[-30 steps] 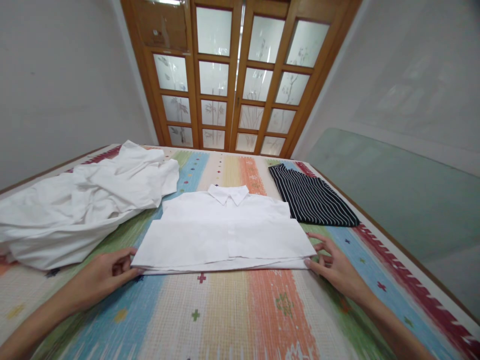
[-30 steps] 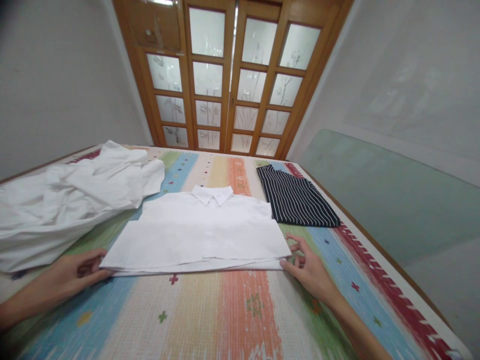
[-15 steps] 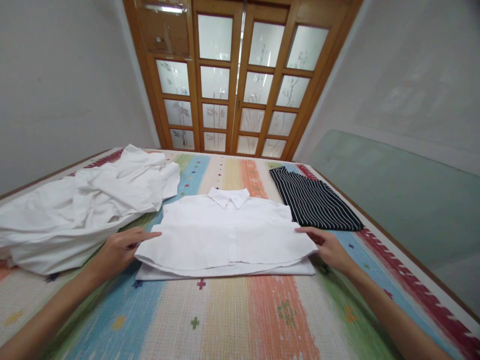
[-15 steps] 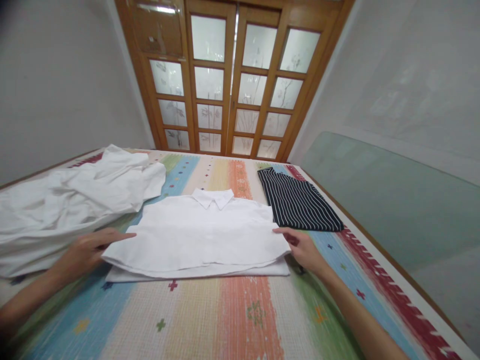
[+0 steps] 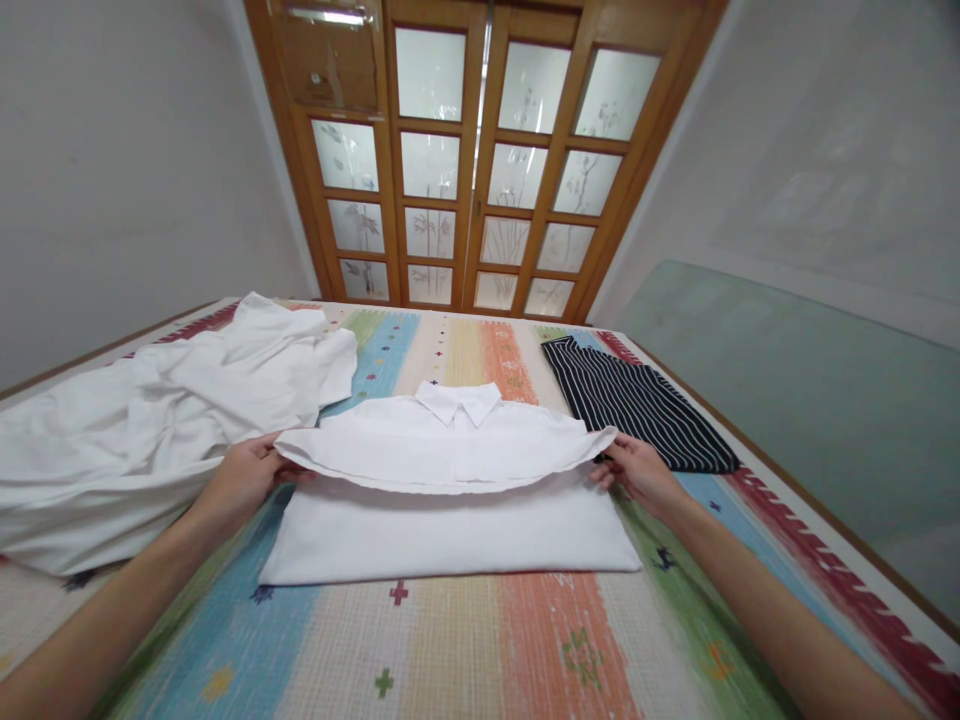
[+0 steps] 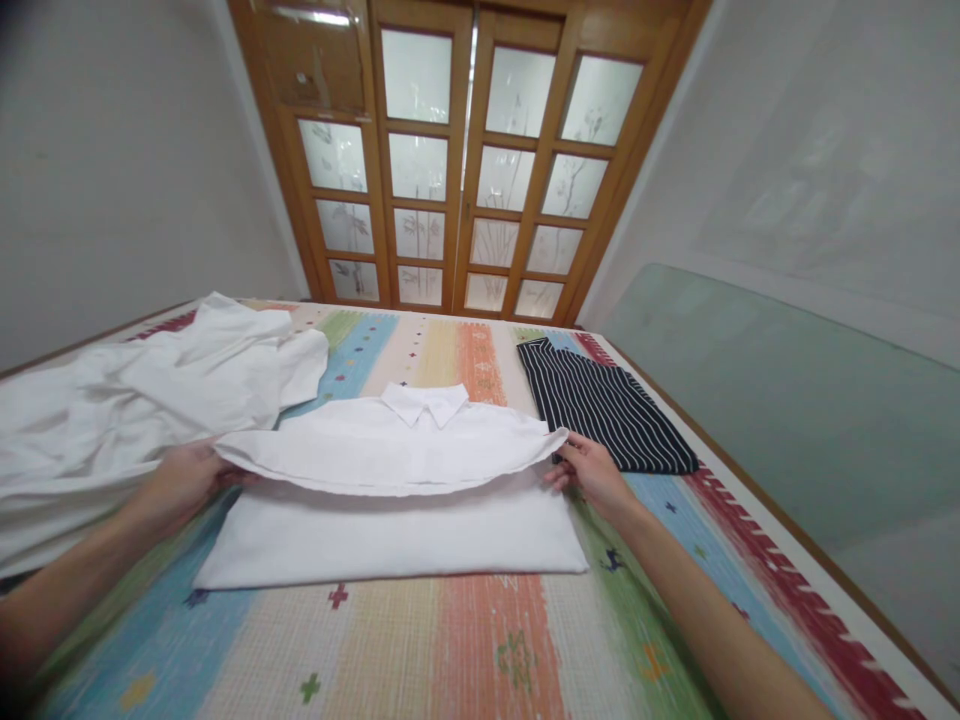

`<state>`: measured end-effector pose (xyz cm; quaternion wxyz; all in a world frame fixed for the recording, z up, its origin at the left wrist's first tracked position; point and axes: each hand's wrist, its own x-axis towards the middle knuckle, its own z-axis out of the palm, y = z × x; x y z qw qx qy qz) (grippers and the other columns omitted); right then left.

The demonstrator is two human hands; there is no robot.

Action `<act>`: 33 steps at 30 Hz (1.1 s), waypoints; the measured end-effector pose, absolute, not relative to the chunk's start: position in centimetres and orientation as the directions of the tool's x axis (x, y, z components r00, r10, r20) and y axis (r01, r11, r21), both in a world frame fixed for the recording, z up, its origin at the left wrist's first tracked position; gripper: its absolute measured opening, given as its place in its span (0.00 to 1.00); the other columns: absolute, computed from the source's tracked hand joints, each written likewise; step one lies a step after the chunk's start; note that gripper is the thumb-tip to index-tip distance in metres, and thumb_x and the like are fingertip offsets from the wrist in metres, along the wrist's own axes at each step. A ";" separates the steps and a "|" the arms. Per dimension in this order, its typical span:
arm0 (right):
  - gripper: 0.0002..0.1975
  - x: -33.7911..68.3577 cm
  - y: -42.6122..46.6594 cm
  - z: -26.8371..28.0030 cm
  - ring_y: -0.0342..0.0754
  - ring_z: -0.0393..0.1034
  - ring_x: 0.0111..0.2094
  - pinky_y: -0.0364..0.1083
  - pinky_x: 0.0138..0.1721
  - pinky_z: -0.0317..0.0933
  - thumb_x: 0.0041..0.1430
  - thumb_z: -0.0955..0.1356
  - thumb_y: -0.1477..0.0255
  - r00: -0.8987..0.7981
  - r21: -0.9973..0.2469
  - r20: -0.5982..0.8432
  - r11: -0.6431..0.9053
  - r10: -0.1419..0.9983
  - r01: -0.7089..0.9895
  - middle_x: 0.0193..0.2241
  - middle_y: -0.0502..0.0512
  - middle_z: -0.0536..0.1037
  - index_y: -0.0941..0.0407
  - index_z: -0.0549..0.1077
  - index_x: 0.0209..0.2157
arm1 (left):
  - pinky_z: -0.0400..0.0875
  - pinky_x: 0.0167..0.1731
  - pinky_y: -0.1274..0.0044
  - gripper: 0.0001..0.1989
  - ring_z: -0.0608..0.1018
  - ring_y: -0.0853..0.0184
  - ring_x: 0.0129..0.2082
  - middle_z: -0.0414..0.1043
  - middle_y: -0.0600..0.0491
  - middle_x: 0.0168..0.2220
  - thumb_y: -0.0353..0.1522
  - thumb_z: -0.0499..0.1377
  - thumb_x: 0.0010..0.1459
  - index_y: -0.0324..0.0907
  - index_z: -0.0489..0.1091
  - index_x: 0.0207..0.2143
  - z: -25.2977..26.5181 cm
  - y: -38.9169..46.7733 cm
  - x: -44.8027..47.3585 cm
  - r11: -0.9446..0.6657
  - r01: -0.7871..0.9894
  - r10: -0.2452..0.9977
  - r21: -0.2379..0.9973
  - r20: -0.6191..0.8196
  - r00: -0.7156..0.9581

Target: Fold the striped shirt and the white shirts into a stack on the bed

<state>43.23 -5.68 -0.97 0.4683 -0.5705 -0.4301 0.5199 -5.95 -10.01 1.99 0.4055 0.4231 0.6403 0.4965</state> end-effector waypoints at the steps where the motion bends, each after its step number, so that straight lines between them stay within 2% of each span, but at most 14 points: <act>1: 0.20 43.1 -5.3 -0.9 0.46 0.72 0.17 0.41 0.14 0.63 0.43 0.77 0.62 0.103 -0.980 -0.198 -0.198 0.975 -0.007 0.22 0.54 0.78 0.56 0.74 0.35 | 0.75 0.23 0.73 0.16 0.77 0.62 0.23 0.76 0.51 0.21 0.38 0.67 0.30 0.40 0.73 0.25 1.9 -9.6 -5.9 0.164 0.124 0.943 0.979 -0.119 -0.310; 5: 0.15 42.5 -3.7 -0.7 0.43 0.70 0.15 0.39 0.11 0.60 0.46 0.76 0.64 0.153 -0.981 -0.191 -0.195 0.970 0.015 0.23 0.54 0.77 0.57 0.72 0.32 | 0.75 0.22 0.73 0.17 0.77 0.62 0.20 0.74 0.52 0.19 0.40 0.66 0.36 0.39 0.72 0.28 2.2 -8.6 -5.5 0.246 0.214 0.941 0.945 -0.179 -0.287; 9: 0.14 41.8 -2.5 -0.4 0.43 0.69 0.14 0.39 0.12 0.60 0.48 0.73 0.65 0.184 -0.980 -0.156 -0.176 0.970 0.095 0.18 0.49 0.73 0.57 0.69 0.33 | 0.63 0.14 0.77 0.21 0.70 0.68 0.13 0.72 0.53 0.19 0.44 0.58 0.45 0.37 0.71 0.36 2.8 -8.1 -5.3 0.232 0.457 0.958 0.859 -0.120 -0.261; 12: 0.18 41.8 -2.8 -0.4 0.42 0.64 0.11 0.38 0.10 0.53 0.46 0.72 0.63 0.179 -0.966 -0.086 -0.126 0.980 0.225 0.14 0.45 0.70 0.56 0.68 0.36 | 0.58 0.15 0.78 0.21 0.66 0.69 0.11 0.68 0.58 0.15 0.42 0.55 0.46 0.38 0.69 0.40 2.7 -8.4 -5.7 0.194 0.640 0.967 0.744 -0.037 -0.251; 15: 0.23 42.7 -4.4 -0.8 0.41 0.59 0.09 0.39 0.08 0.46 0.43 0.72 0.58 0.169 -0.899 -0.011 -0.084 0.985 0.429 0.14 0.41 0.68 0.54 0.65 0.38 | 0.58 0.17 0.78 0.24 0.67 0.67 0.14 0.64 0.60 0.14 0.45 0.56 0.44 0.41 0.67 0.41 2.2 -9.7 -6.5 0.199 0.733 0.967 0.651 -0.007 -0.256; 18: 0.21 43.8 -7.0 -1.2 0.40 0.60 0.10 0.40 0.11 0.49 0.45 0.70 0.53 0.157 -0.774 0.007 -0.094 0.988 0.626 0.18 0.44 0.70 0.53 0.63 0.32 | 0.57 0.17 0.78 0.25 0.67 0.68 0.14 0.64 0.59 0.15 0.53 0.57 0.42 0.42 0.69 0.34 1.4 -11.9 -7.2 0.227 0.756 0.972 0.615 -0.094 -0.215; 21: 0.22 44.4 -9.9 -1.1 0.40 0.59 0.11 0.41 0.14 0.50 0.49 0.67 0.49 0.062 -0.666 -0.103 -0.115 0.993 0.737 0.16 0.46 0.68 0.54 0.64 0.25 | 0.57 0.16 0.78 0.26 0.65 0.69 0.14 0.65 0.58 0.16 0.57 0.58 0.42 0.43 0.70 0.28 0.5 -14.1 -7.7 0.271 0.739 0.960 0.616 -0.224 -0.166; 24: 0.25 44.3 -12.1 -0.4 0.39 0.56 0.12 0.41 0.15 0.47 0.49 0.66 0.45 -0.019 -0.674 -0.220 -0.138 0.975 0.726 0.16 0.46 0.66 0.55 0.65 0.23 | 0.56 0.15 0.79 0.29 0.63 0.70 0.14 0.64 0.58 0.16 0.59 0.60 0.40 0.43 0.71 0.29 0.0 -15.5 -8.0 0.323 0.671 0.942 0.667 -0.294 -0.161; 28: 0.27 44.2 -13.4 0.4 0.41 0.58 0.20 0.41 0.21 0.49 0.46 0.67 0.43 -0.082 -0.719 -0.224 -0.108 0.971 0.686 0.19 0.47 0.65 0.55 0.64 0.21 | 0.53 0.14 0.80 0.31 0.60 0.73 0.13 0.61 0.60 0.14 0.60 0.60 0.38 0.42 0.71 0.29 0.2 -16.4 -8.1 0.378 0.599 0.914 0.706 -0.388 -0.119; 33: 0.29 44.7 -14.2 0.5 0.43 0.58 0.23 0.42 0.24 0.50 0.44 0.67 0.41 -0.083 -0.738 -0.245 -0.130 0.966 0.662 0.20 0.48 0.64 0.55 0.65 0.21 | 0.55 0.14 0.82 0.29 0.62 0.75 0.11 0.63 0.61 0.15 0.59 0.62 0.41 0.42 0.63 0.21 0.3 -17.0 -8.0 0.361 0.594 0.887 0.719 -0.461 0.018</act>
